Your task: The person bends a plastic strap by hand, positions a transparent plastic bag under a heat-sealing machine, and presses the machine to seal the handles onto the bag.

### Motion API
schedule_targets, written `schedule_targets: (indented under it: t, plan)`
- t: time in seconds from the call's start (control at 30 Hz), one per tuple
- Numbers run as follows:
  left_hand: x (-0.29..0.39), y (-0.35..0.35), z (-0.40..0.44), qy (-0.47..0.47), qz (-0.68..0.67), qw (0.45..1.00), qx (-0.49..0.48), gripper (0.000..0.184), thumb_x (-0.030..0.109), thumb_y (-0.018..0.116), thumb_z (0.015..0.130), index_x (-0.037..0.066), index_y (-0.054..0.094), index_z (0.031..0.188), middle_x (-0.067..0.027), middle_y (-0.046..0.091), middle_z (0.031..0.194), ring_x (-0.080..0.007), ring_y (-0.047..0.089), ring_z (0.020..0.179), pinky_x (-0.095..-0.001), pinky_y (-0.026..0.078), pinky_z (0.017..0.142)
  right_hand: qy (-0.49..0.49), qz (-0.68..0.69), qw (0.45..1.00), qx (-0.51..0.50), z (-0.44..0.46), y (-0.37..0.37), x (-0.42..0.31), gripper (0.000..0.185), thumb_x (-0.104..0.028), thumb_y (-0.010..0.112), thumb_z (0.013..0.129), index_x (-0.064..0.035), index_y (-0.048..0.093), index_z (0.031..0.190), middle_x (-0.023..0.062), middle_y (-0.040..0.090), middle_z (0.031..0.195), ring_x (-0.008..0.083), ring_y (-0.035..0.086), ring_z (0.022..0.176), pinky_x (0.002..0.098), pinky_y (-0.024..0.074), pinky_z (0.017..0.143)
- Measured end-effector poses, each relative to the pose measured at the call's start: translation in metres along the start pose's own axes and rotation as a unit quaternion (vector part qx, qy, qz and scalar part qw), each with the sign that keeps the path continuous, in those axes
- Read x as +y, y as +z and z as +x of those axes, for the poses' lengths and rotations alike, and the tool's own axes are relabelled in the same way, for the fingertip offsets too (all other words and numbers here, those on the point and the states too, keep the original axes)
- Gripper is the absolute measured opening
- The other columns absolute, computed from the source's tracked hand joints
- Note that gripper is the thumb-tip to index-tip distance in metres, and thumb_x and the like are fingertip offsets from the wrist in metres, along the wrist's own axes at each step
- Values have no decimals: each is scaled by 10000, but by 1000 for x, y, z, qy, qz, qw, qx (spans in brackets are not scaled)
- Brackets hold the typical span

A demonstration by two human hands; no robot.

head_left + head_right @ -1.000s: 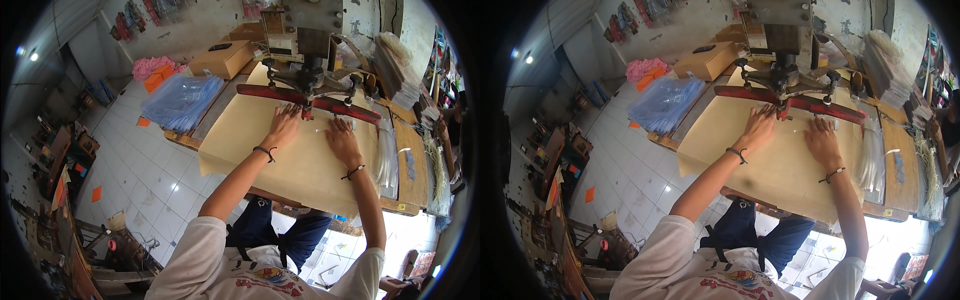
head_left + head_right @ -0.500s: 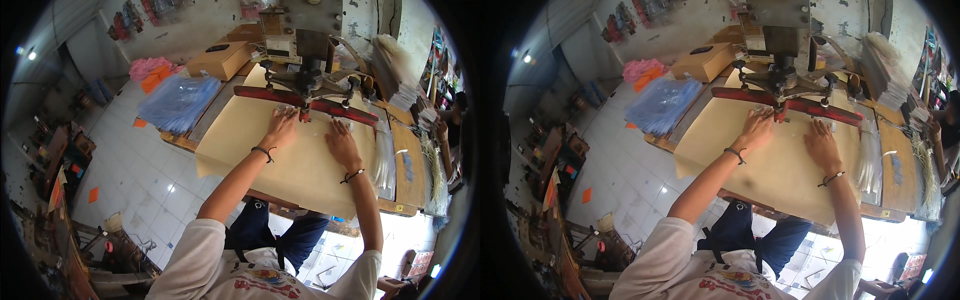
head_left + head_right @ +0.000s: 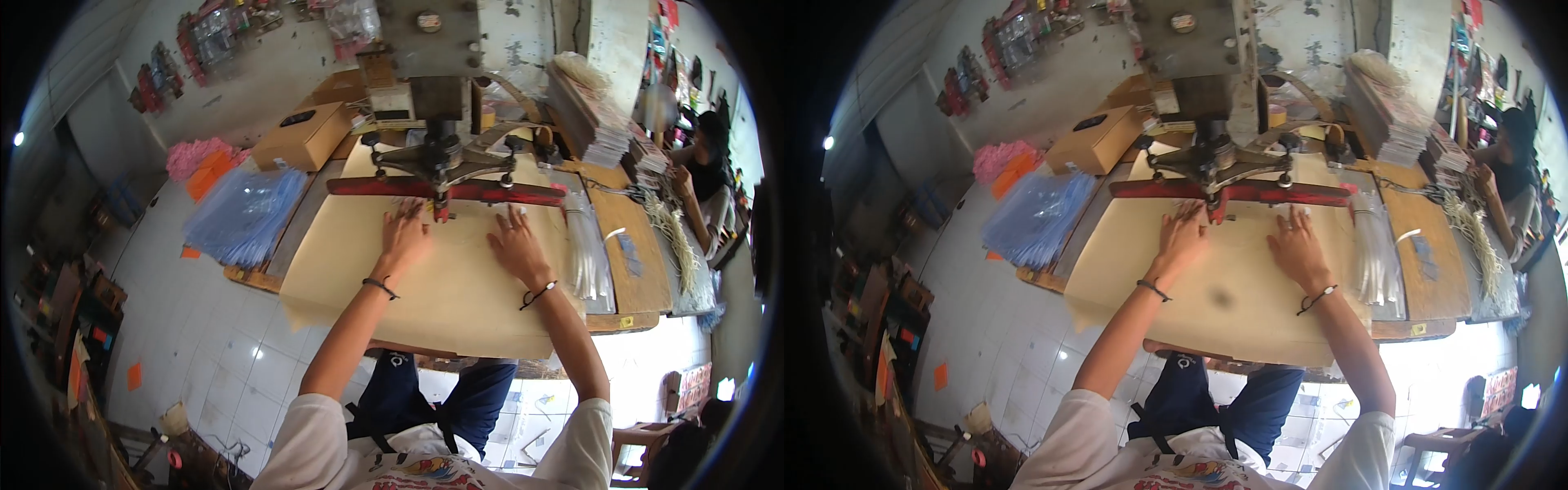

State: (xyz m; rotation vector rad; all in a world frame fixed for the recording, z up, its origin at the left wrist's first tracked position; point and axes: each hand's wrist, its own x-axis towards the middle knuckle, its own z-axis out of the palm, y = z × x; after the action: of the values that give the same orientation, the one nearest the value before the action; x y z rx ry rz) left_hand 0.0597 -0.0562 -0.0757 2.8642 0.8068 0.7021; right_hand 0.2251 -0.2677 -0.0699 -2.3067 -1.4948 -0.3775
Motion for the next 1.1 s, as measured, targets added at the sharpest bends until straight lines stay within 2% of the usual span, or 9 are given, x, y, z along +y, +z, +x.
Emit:
schedule_targets:
  t: [0.07, 0.27, 0.4, 0.6, 0.63, 0.73, 0.83, 0.93, 1.1]
  plan:
    - [-7, 7, 3, -8, 8, 1000, -20, 567, 261, 520, 943, 55, 491, 1470, -101, 495, 1534, -273, 449, 1423, -557, 303, 1152, 1, 21, 1000, 2, 0, -7, -3, 524, -284, 583, 979, 77, 524, 1354, 360, 418, 1476, 457, 369, 1423, 468, 251, 1231]
    - [-19, -9, 11, 32, 2, 998, -61, 538, 394, 500, 997, 68, 558, 1421, -87, 549, 1488, -258, 455, 1417, -550, 302, 1143, -1, 51, 998, 22, 1, -2, 2, 482, -215, 578, 978, 102, 513, 1335, 341, 435, 1467, 435, 393, 1408, 470, 279, 1222]
    - [-23, -10, 14, 70, 27, 997, -21, 412, 294, 530, 995, 95, 630, 1342, -57, 628, 1395, -251, 542, 1314, -518, 363, 1062, -10, 20, 998, 52, 0, -1, 2, 439, -135, 580, 955, 84, 525, 1330, 318, 467, 1442, 420, 436, 1369, 460, 333, 1187]
    - [-26, -5, 11, 76, -26, 996, 39, 318, 221, 559, 974, 116, 686, 1247, -29, 685, 1302, -254, 586, 1239, -486, 399, 981, 11, 23, 999, 19, 10, -9, 14, 309, -38, 561, 910, 59, 604, 1200, 204, 567, 1374, 337, 543, 1248, 397, 430, 1084]
    - [-24, -9, 11, 68, -26, 997, 23, 316, 216, 570, 968, 108, 688, 1240, -37, 687, 1300, -256, 586, 1234, -471, 403, 977, -10, 18, 998, 61, 9, -4, 18, 271, -36, 571, 899, 49, 630, 1149, 175, 612, 1297, 328, 571, 1202, 391, 456, 1053]
    - [-25, -7, 12, 78, -33, 996, 40, 321, 228, 582, 963, 104, 689, 1238, -43, 690, 1294, -258, 582, 1235, -467, 403, 980, -8, 45, 994, 96, 8, -1, 20, 286, -57, 596, 896, 25, 654, 1163, 180, 626, 1260, 339, 581, 1181, 396, 475, 1028]
    - [-26, -7, 12, 68, -34, 997, 25, 329, 240, 589, 955, 102, 692, 1236, -50, 686, 1301, -255, 577, 1235, -468, 403, 981, 42, 72, 993, 79, 7, -6, 17, 274, -108, 640, 924, -19, 695, 1178, 198, 636, 1284, 375, 577, 1201, 450, 469, 1048]
    - [-26, -7, 11, 83, -23, 996, 29, 336, 236, 597, 945, 101, 688, 1239, -48, 670, 1326, -251, 572, 1232, -469, 402, 983, 59, 4, 996, 63, 7, -12, 12, 323, -130, 657, 903, -68, 692, 1217, 155, 636, 1279, 333, 577, 1186, 446, 460, 1025]
    - [-25, -9, 10, 82, -19, 996, 24, 347, 222, 596, 938, 97, 675, 1252, -44, 648, 1342, -251, 563, 1232, -474, 397, 987, 68, 61, 992, 92, 6, -15, 10, 280, -137, 674, 922, -89, 711, 1195, 131, 663, 1240, 347, 566, 1202, 460, 428, 1043]
